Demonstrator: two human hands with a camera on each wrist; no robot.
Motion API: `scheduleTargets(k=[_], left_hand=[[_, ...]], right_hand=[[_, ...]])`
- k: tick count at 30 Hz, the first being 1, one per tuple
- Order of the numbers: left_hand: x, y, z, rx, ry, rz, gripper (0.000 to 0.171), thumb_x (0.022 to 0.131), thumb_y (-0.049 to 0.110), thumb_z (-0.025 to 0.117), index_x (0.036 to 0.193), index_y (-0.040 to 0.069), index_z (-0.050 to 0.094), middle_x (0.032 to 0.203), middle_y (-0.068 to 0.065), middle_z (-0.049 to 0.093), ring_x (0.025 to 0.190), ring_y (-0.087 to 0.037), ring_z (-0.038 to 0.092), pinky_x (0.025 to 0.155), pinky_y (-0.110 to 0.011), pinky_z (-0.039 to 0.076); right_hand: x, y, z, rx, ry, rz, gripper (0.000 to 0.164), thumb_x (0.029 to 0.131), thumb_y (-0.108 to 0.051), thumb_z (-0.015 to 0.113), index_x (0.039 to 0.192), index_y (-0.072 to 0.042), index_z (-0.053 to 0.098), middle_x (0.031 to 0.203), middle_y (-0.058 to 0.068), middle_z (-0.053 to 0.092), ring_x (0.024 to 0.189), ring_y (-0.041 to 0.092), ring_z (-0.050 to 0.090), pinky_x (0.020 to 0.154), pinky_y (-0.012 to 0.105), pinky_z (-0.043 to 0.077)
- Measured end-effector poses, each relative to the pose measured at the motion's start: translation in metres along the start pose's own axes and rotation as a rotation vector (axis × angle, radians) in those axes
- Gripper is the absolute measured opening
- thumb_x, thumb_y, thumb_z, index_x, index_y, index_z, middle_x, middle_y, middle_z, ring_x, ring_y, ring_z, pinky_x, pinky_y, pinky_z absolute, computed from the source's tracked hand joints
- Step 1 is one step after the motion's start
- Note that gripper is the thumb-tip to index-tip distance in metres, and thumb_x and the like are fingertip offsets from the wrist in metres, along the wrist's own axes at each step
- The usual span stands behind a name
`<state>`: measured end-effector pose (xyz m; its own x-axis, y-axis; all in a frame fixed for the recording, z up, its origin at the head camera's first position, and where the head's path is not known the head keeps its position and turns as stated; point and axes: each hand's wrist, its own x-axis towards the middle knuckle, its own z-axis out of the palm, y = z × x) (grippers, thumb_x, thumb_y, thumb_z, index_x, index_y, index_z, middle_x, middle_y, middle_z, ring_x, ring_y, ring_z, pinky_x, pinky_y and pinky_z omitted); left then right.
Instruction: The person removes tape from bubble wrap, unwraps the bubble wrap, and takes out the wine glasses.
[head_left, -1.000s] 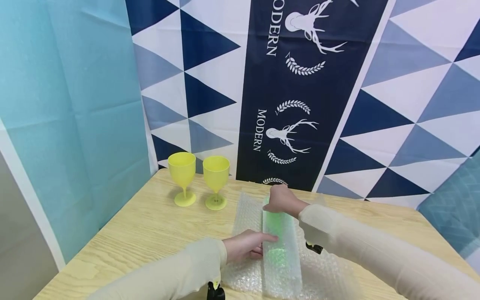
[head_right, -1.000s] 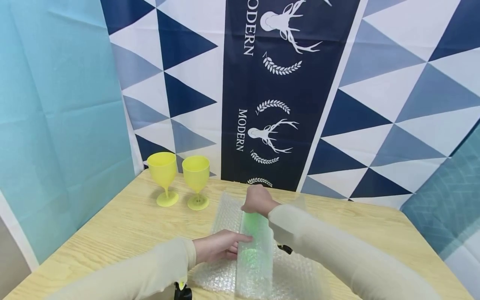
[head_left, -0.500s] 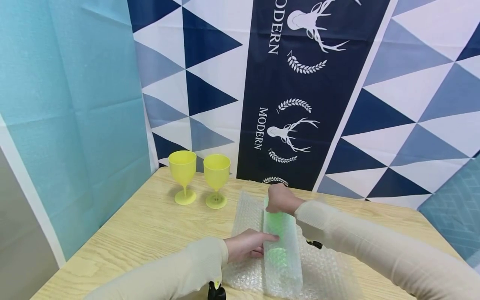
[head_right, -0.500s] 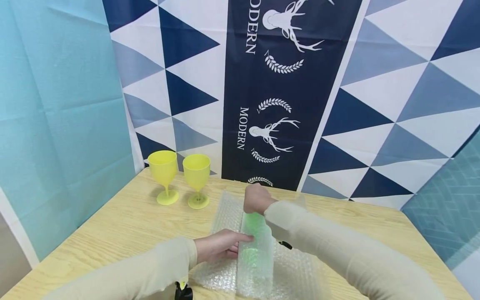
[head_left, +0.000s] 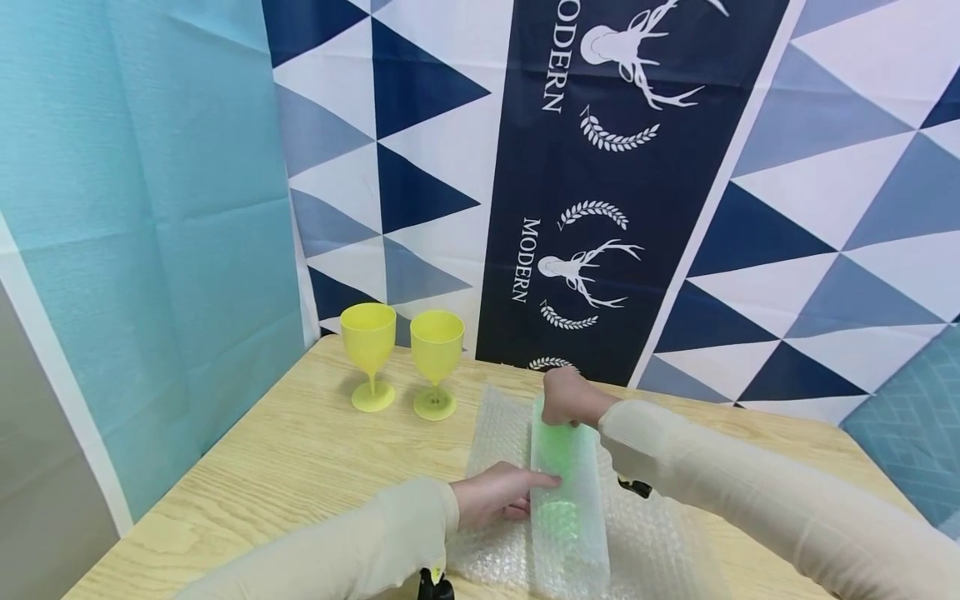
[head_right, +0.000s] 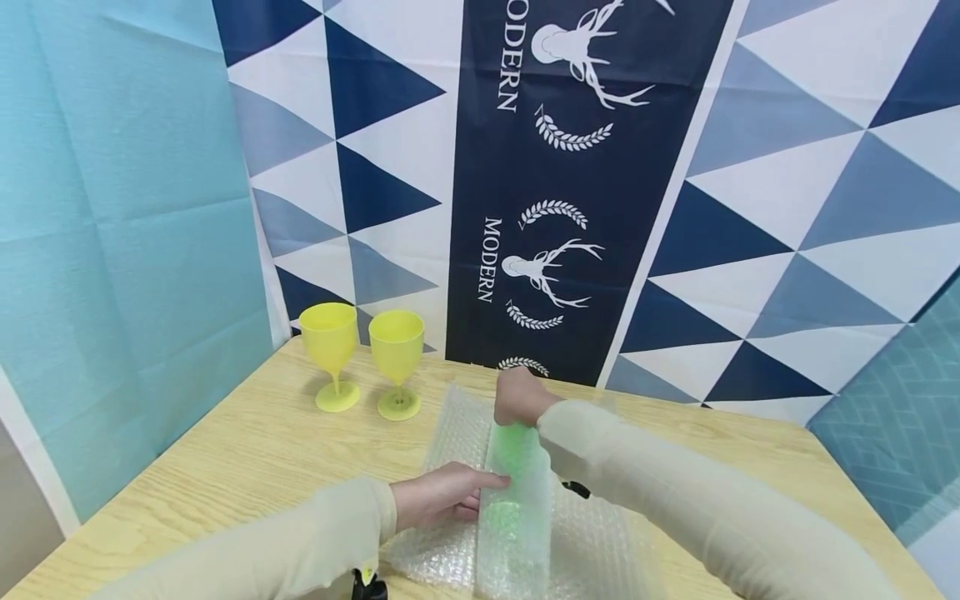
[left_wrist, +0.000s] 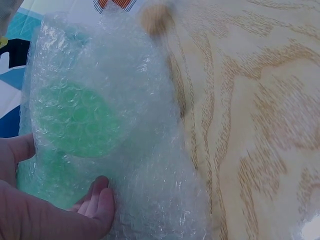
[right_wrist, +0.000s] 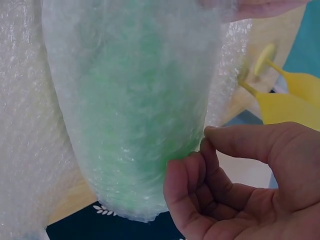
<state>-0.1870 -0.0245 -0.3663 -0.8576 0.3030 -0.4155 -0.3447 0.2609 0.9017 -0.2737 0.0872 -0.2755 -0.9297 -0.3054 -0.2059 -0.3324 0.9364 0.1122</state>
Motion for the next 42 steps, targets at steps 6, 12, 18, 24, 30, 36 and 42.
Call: scheduleTargets(k=[6, 12, 18, 24, 30, 36, 42], left_hand=[[-0.001, 0.0, 0.002, -0.015, 0.009, -0.008, 0.046, 0.086, 0.037, 0.068, 0.115, 0.003, 0.057, 0.099, -0.003, 0.059, 0.09, -0.013, 0.058, 0.088, -0.029, 0.054], [0.0, 0.0, 0.002, -0.035, 0.001, -0.013, 0.048, 0.086, 0.036, 0.068, 0.117, 0.002, 0.056, 0.102, -0.005, 0.06, 0.093, -0.015, 0.059, 0.09, -0.031, 0.053], [0.001, 0.0, 0.001, -0.027, 0.006, -0.015, 0.054, 0.086, 0.037, 0.068, 0.121, 0.0, 0.054, 0.109, -0.007, 0.057, 0.096, -0.017, 0.057, 0.093, -0.034, 0.052], [0.001, -0.001, 0.002, -0.038, 0.015, -0.01, 0.053, 0.086, 0.036, 0.068, 0.12, -0.001, 0.054, 0.111, -0.008, 0.059, 0.097, -0.017, 0.058, 0.094, -0.034, 0.053], [0.0, -0.002, 0.003, -0.045, 0.012, 0.003, 0.048, 0.086, 0.035, 0.067, 0.117, 0.0, 0.055, 0.109, -0.006, 0.06, 0.098, -0.016, 0.06, 0.094, -0.033, 0.053], [0.001, -0.001, 0.003, -0.046, 0.008, -0.002, 0.051, 0.087, 0.036, 0.067, 0.119, -0.001, 0.054, 0.111, -0.007, 0.061, 0.099, -0.015, 0.061, 0.095, -0.034, 0.052], [0.001, 0.001, 0.003, -0.058, 0.014, -0.008, 0.051, 0.086, 0.034, 0.067, 0.12, -0.002, 0.053, 0.111, -0.008, 0.06, 0.099, -0.016, 0.06, 0.096, -0.035, 0.052]], right_hand=[[-0.001, 0.007, -0.003, 0.142, -0.043, 0.047, 0.027, 0.075, 0.002, 0.05, 0.054, -0.013, 0.039, 0.052, 0.0, 0.041, 0.039, 0.009, 0.048, 0.038, 0.015, 0.036], [-0.002, 0.016, -0.004, 0.2, -0.046, 0.057, 0.031, 0.074, -0.001, 0.051, 0.049, -0.015, 0.036, 0.042, -0.004, 0.038, 0.038, 0.007, 0.046, 0.039, 0.014, 0.036], [-0.005, 0.023, -0.006, 0.277, -0.035, 0.076, 0.033, 0.075, -0.004, 0.057, 0.045, -0.013, 0.046, 0.04, -0.006, 0.041, 0.039, 0.007, 0.045, 0.043, 0.016, 0.041], [-0.006, 0.034, -0.004, 0.65, -0.119, 0.166, 0.018, 0.08, -0.006, 0.069, 0.063, -0.004, 0.064, 0.054, 0.0, 0.058, 0.049, 0.007, 0.055, 0.053, 0.021, 0.054], [-0.003, 0.043, 0.005, 0.952, -0.211, 0.245, 0.011, 0.084, -0.002, 0.068, 0.075, -0.002, 0.062, 0.062, 0.001, 0.061, 0.056, 0.008, 0.059, 0.059, 0.021, 0.055], [-0.005, 0.047, 0.006, 1.025, -0.21, 0.258, 0.008, 0.085, 0.0, 0.066, 0.078, 0.0, 0.062, 0.064, 0.002, 0.062, 0.058, 0.009, 0.061, 0.06, 0.022, 0.056], [-0.008, 0.052, 0.0, 1.019, -0.21, 0.266, 0.004, 0.086, -0.001, 0.065, 0.086, 0.003, 0.065, 0.068, 0.003, 0.063, 0.062, 0.01, 0.061, 0.062, 0.022, 0.057]])
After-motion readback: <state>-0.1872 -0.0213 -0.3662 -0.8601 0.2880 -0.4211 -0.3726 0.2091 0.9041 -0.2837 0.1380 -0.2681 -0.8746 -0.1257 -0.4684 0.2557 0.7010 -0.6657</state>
